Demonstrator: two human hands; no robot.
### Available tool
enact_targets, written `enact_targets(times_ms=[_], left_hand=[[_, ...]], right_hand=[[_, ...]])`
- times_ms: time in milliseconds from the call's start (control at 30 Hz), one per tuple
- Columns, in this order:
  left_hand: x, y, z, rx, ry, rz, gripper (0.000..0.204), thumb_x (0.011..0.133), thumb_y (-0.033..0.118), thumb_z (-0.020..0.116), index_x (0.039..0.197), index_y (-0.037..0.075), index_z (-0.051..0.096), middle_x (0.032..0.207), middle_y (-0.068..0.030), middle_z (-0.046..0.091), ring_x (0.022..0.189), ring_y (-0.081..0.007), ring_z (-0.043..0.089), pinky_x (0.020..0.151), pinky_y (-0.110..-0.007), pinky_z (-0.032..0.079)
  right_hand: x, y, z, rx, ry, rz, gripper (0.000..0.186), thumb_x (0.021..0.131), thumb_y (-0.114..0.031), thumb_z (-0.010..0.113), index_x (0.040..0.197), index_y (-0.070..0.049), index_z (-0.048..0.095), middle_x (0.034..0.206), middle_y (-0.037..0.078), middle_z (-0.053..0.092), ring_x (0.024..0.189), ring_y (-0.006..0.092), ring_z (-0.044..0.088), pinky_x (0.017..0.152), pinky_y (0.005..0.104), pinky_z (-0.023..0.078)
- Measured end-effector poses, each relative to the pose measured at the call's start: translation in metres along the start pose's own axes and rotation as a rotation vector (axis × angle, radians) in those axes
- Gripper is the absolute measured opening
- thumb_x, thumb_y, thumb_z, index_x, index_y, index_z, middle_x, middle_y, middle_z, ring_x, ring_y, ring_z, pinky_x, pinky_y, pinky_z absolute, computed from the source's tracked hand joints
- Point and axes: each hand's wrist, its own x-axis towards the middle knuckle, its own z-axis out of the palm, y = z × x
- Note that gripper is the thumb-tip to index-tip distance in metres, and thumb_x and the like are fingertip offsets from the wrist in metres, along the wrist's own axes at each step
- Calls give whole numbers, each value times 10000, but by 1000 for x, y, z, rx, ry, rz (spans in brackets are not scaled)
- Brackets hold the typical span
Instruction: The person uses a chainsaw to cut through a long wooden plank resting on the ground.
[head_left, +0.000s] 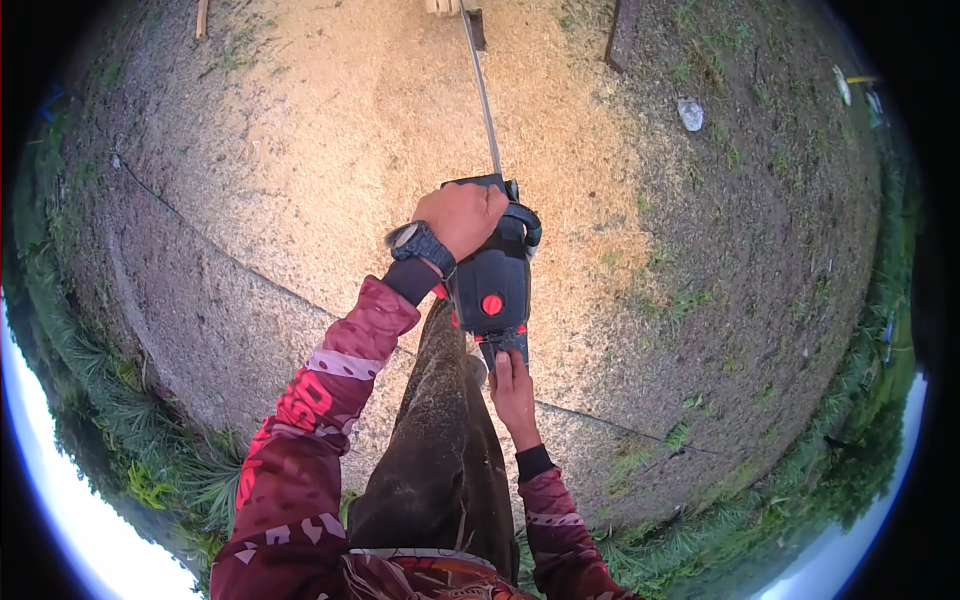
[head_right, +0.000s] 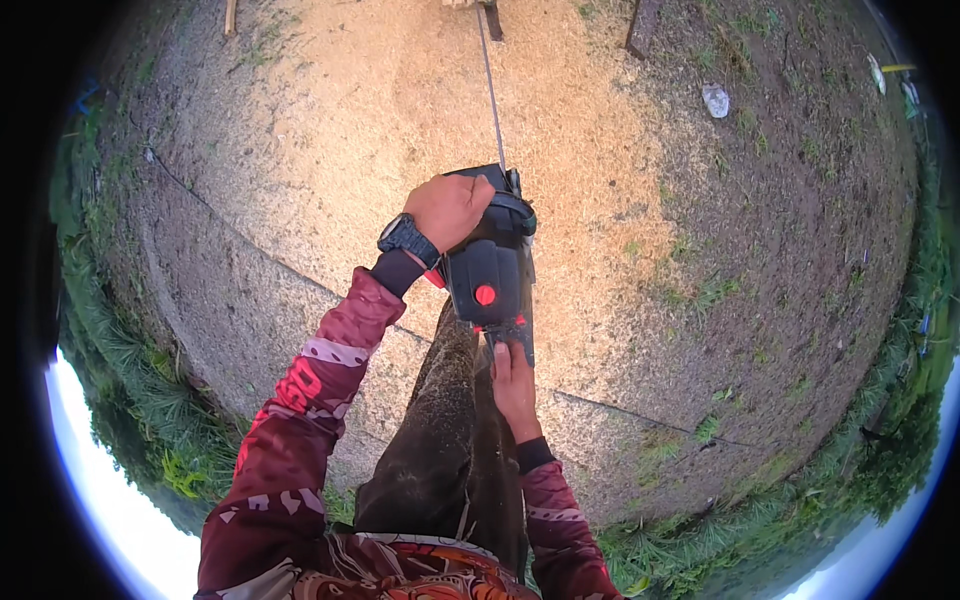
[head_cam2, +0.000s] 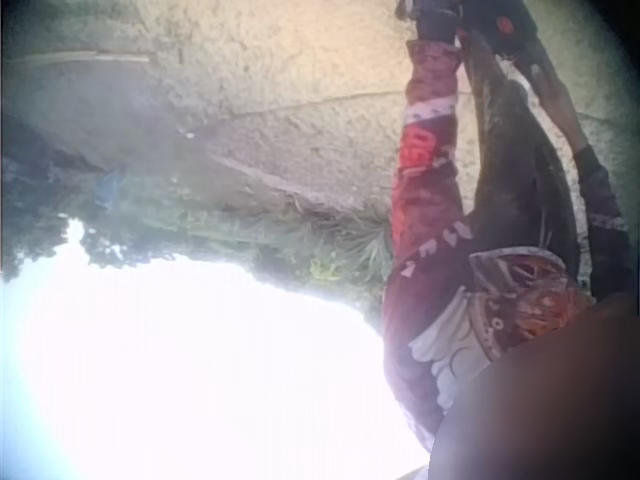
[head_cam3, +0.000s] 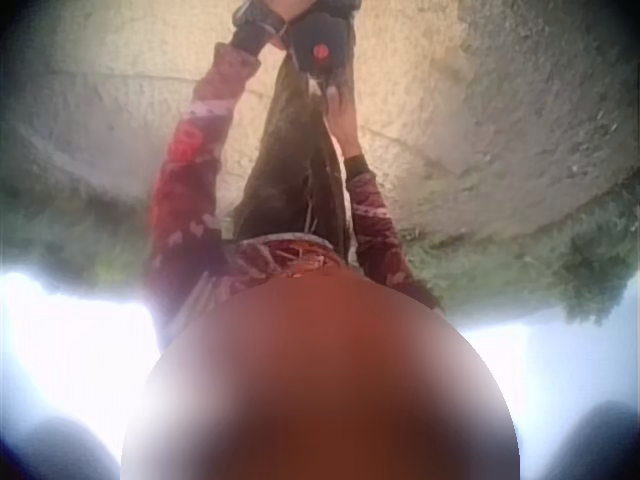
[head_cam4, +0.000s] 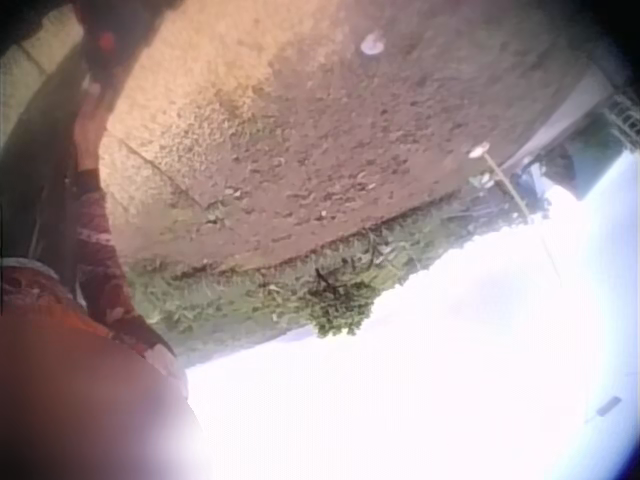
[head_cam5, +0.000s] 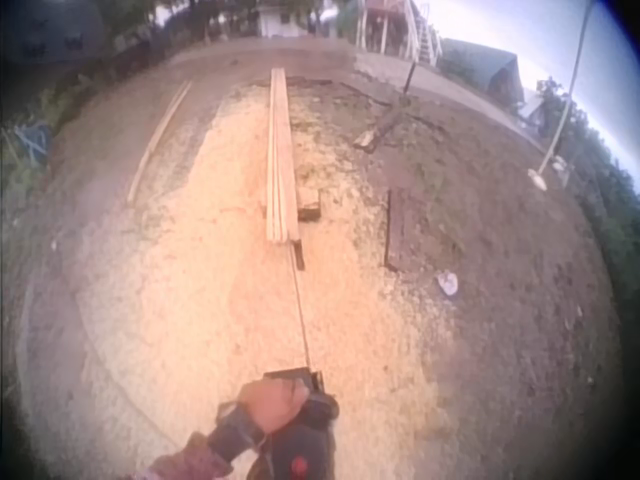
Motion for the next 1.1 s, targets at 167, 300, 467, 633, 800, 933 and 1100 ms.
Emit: enact_targets(times_ms=[167, 300, 467, 633, 800, 933, 1100], left_hand=[[-1, -4, 3, 99, 24, 142, 436, 991, 322, 427, 767, 22, 651, 764, -215, 666, 680, -448, 636, 611, -542, 510], [3, -4, 3, 36, -20, 0, 428, 956, 356, 455, 788, 54, 706, 783, -199, 697, 718, -423, 678, 652, -530, 548], [16, -8, 7, 104, 10, 59, 440, 960, 366, 443, 795, 54, 705, 788, -203, 697, 724, -431, 677, 659, -532, 548], [23, -6, -10, 78, 14, 35, 416, 967, 359, 435, 839, 66, 701, 807, -199, 701, 738, -430, 679, 664, -534, 549], [23, -8, -9, 162, -16, 117, 386, 967, 345, 430, 877, 76, 691, 837, -190, 707, 758, -426, 678, 655, -541, 540], [19, -11, -1, 140, -27, 99, 362, 968, 322, 430, 878, 75, 679, 837, -187, 704, 759, -423, 678, 651, -539, 539], [14, -19, 8, 136, -8, 122, 368, 975, 331, 439, 859, 60, 659, 817, -210, 682, 734, -449, 653, 643, -535, 527]], right_hand=[[-1, -5, 0, -37, -14, 7, 421, 1071, -399, 452, 1164, -6, 571, 696, 52, 541, 609, 162, 534, 582, 339, 430], [0, -7, 1, 40, -20, 30, 422, 1069, -407, 453, 1150, -11, 573, 691, 40, 529, 594, 143, 515, 564, 332, 418], [11, -6, 0, -15, -13, -4, 423, 1070, -405, 449, 1144, -10, 582, 678, 30, 515, 579, 128, 495, 550, 329, 406], [21, -16, 4, 52, -31, -40, 349, 1080, -393, 463, 1129, -63, 566, 706, -38, 461, 587, 46, 420, 513, 235, 356], [23, -13, 9, 96, -34, -58, 351, 1080, -393, 467, 1142, -61, 562, 718, -39, 459, 596, 46, 417, 521, 233, 355], [23, -3, 10, 91, -36, -62, 349, 1079, -391, 472, 1151, -60, 557, 720, -40, 459, 597, 47, 419, 524, 230, 355], [23, 2, 11, 12, -19, -35, 404, 1077, -399, 442, 1113, -18, 569, 703, 47, 530, 624, 147, 512, 599, 336, 426]])
